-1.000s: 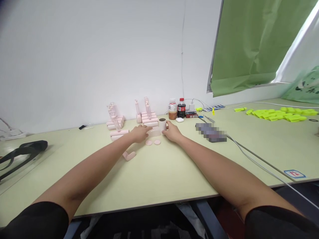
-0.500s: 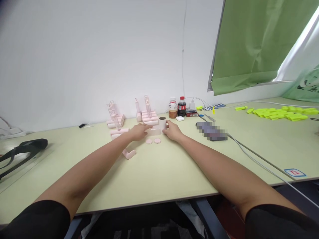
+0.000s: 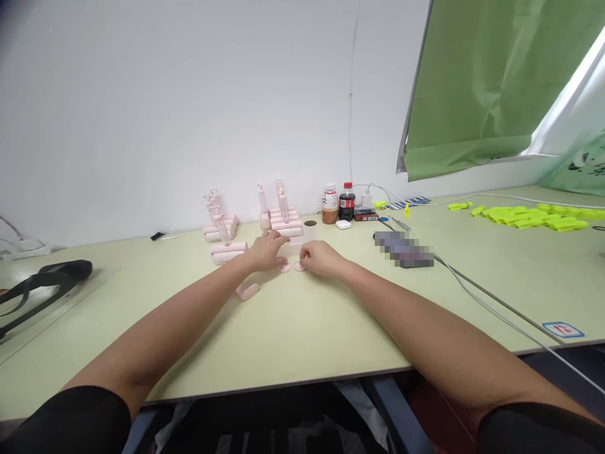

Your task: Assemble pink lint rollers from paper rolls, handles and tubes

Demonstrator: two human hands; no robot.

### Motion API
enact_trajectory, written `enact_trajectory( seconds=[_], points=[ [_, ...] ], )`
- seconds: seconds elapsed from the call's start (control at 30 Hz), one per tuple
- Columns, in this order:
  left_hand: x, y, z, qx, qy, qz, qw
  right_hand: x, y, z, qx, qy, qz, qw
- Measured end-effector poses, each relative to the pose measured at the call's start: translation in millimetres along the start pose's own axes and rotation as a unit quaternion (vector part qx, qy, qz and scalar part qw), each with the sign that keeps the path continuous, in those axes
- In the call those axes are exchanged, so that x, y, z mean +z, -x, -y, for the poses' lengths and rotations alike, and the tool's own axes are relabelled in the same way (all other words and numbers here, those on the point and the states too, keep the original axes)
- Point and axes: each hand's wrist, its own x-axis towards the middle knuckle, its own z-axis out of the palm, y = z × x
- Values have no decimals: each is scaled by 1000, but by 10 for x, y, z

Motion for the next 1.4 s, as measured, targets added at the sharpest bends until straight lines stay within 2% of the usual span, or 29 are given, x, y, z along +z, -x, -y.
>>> enact_trajectory(
  seconds=[0.07, 0.17, 0.3, 0.4, 0.5, 0.63, 0.7, 0.77, 0.87, 0.93, 1.0, 1.07, 1.17, 1.27, 1.4],
  points=[
    [11, 7, -22, -6, 4, 10, 1000, 77, 10, 42, -16, 6, 27, 999],
    [-19, 2, -54, -13, 10, 17, 1000, 157, -15, 52, -23, 13, 32, 999],
    [-229, 99, -69, -22, 23, 33, 999, 172, -35, 30, -19, 7, 21, 1000],
    [-453, 348, -1, -48, 27, 73, 996, 149, -8, 31, -11, -19, 9, 1000],
    [-600, 709, 126, -101, 14, 126, 987, 137, 28, 58, -9, -55, 1, 998],
    [-592, 1092, 306, -175, 17, 194, 965, 162, 64, 121, -26, -96, -1, 995],
    [-536, 1165, 384, -208, 52, 224, 951, 187, 84, 148, -47, -130, 4, 990],
    [-477, 1168, 438, -213, 87, 230, 946, 213, 106, 167, -65, -174, 18, 982],
    [-401, 1116, 433, -143, 153, 177, 962, 235, 139, 200, -40, -251, 64, 965],
    [-360, 1080, 358, -63, 233, 95, 966, 228, 168, 246, -10, -327, 105, 939],
    [-329, 1060, 242, 9, 304, 6, 953, 201, 213, 319, -7, -415, 160, 896],
    [-306, 1055, 122, 54, 344, -44, 936, 163, 273, 406, -22, -491, 215, 844],
    [-282, 1061, 7, 104, 380, -46, 918, 122, 362, 510, -40, -540, 267, 797],
    [-266, 1066, -14, 138, 399, -39, 906, 125, 410, 541, -43, -534, 308, 786],
    [-275, 1077, -16, 159, 384, -53, 908, 161, 411, 506, -47, -501, 387, 773]
  ],
)
